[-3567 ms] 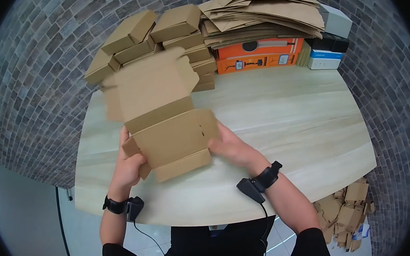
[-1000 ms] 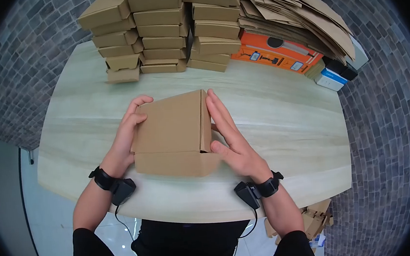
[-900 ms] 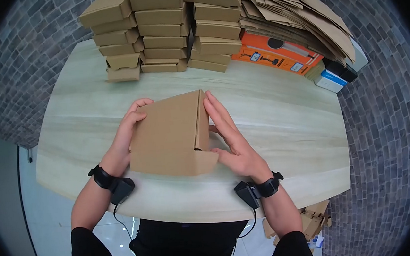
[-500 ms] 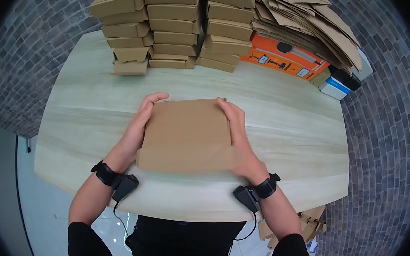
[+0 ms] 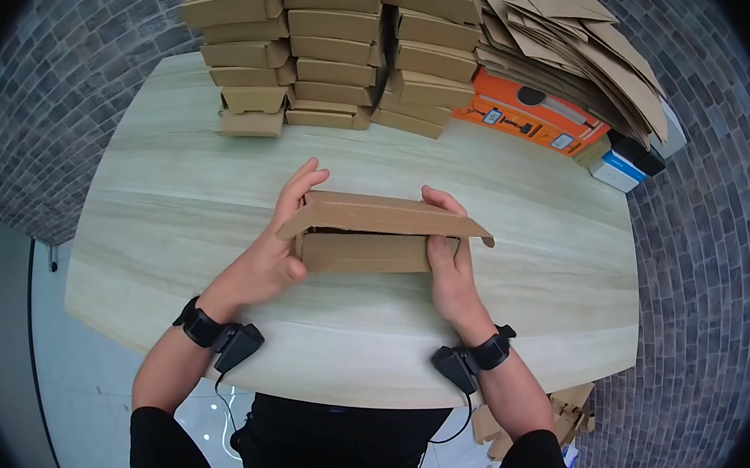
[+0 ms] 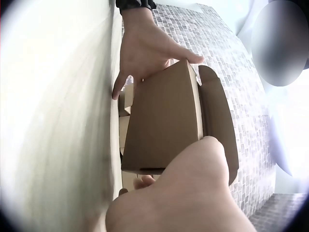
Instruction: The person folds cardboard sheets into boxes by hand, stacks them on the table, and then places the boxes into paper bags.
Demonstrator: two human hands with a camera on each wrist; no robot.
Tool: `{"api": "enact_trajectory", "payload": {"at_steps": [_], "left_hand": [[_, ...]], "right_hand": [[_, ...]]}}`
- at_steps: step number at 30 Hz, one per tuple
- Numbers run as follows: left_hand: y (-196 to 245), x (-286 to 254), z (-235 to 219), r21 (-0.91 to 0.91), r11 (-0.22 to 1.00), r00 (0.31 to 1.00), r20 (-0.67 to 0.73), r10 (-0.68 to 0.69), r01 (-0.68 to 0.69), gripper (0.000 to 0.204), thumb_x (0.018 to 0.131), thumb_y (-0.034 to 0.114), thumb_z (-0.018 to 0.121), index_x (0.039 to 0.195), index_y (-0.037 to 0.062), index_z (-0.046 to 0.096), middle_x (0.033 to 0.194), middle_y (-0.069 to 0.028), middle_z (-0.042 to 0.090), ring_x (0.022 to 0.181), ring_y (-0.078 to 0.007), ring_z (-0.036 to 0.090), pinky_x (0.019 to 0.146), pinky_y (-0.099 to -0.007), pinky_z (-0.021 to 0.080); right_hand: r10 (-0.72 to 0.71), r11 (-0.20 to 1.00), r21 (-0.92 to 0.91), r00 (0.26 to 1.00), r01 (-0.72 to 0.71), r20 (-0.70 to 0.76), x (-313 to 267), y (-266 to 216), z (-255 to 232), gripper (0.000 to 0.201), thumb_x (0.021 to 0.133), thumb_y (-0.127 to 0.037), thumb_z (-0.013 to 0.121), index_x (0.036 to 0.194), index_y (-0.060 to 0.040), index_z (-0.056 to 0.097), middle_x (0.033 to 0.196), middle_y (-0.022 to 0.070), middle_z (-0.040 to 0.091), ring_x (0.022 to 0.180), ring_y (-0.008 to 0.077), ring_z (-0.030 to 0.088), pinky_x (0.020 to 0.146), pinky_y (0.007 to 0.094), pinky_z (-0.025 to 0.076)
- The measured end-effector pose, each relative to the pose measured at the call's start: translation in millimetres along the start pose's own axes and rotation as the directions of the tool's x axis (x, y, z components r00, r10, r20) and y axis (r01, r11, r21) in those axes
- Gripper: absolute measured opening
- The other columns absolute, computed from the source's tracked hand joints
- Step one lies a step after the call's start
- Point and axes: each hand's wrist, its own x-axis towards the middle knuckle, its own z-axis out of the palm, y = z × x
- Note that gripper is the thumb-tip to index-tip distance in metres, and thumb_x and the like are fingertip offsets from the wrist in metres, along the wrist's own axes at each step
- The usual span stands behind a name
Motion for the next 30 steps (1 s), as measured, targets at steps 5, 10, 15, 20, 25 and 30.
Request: {"api": "enact_trajectory", "payload": {"at_steps": [5, 10, 15, 20, 25, 30], "left_hand": [[2, 2, 12, 0.099, 0.995, 1.0, -0.013, -0.023, 0.024, 0.109, 0.08, 0.076, 0.055, 0.15, 0.0009, 0.019, 0.158, -0.0172, 0.01, 0.149, -0.0324, 0.01, 0.118, -0.045, 0.02], [-1, 3, 12, 0.432, 0.895, 0.993, 0.014, 0.121, -0.115, 0.103, 0.086, 0.053, 0.069, 0.152, 0.0054, 0.007, 0.144, -0.0286, 0.037, 0.133, -0.0377, 0.044, 0.107, -0.0413, 0.038], [3, 1, 20, -0.064, 0.998, 0.996, -0.093, -0.012, 0.006, 0.093, 0.092, 0.042, 0.066, 0.151, 0.0074, 0.003, 0.133, -0.027, 0.048, 0.121, -0.0384, 0.054, 0.101, -0.0422, 0.042], [-1, 0, 21, -0.079, 0.995, 0.996, -0.06, -0.07, 0.065, 0.096, 0.092, 0.039, 0.067, 0.152, 0.0071, 0.0, 0.146, -0.0204, 0.029, 0.133, -0.0285, 0.037, 0.11, -0.0403, 0.031], [8, 1, 20, 0.059, 0.997, 0.995, -0.089, -0.036, 0.041, 0.086, 0.095, 0.033, 0.064, 0.152, 0.0089, 0.004, 0.139, -0.0274, 0.043, 0.125, -0.0392, 0.05, 0.104, -0.0427, 0.04], [18, 4, 18, 0.013, 0.995, 0.991, -0.091, -0.1, 0.101, 0.095, 0.093, 0.029, 0.066, 0.155, 0.0095, -0.003, 0.139, -0.0263, 0.044, 0.125, -0.0363, 0.049, 0.106, -0.0404, 0.038]], "right_hand": [[0.013, 0.999, 0.046, 0.998, -0.01, -0.064, -2, -8, 11, 0.068, 0.102, -0.045, 0.042, 0.15, -0.0041, 0.019, 0.145, 0.0199, 0.039, 0.137, 0.0296, 0.038, 0.114, 0.0429, 0.027], [-0.032, 0.996, 0.08, 0.993, 0.041, -0.114, 1, -7, 10, 0.079, 0.099, -0.055, 0.041, 0.152, -0.0051, 0.01, 0.144, 0.0216, 0.04, 0.135, 0.0313, 0.04, 0.113, 0.0449, 0.029], [-0.06, 0.997, 0.039, 0.995, 0.064, -0.08, -1, -10, 9, 0.092, 0.094, -0.068, 0.04, 0.153, -0.0057, 0.009, 0.143, 0.022, 0.041, 0.133, 0.031, 0.043, 0.11, 0.0459, 0.033], [-0.081, 0.997, 0.009, 0.992, 0.083, -0.095, 0, -23, 12, 0.092, 0.093, -0.067, 0.044, 0.153, -0.0053, 0.01, 0.144, 0.022, 0.041, 0.13, 0.0292, 0.045, 0.109, 0.0425, 0.036], [-0.113, 0.993, 0.02, 0.992, 0.114, -0.058, 1, -23, 12, 0.088, 0.097, -0.06, 0.043, 0.154, -0.0052, 0.006, 0.146, 0.022, 0.038, 0.131, 0.0309, 0.045, 0.108, 0.0438, 0.037], [-0.044, 0.999, 0.009, 0.998, 0.044, -0.052, 4, -29, 10, 0.086, 0.099, -0.051, 0.042, 0.156, -0.0063, -0.005, 0.148, 0.0227, 0.036, 0.131, 0.0321, 0.044, 0.109, 0.044, 0.036]]}}
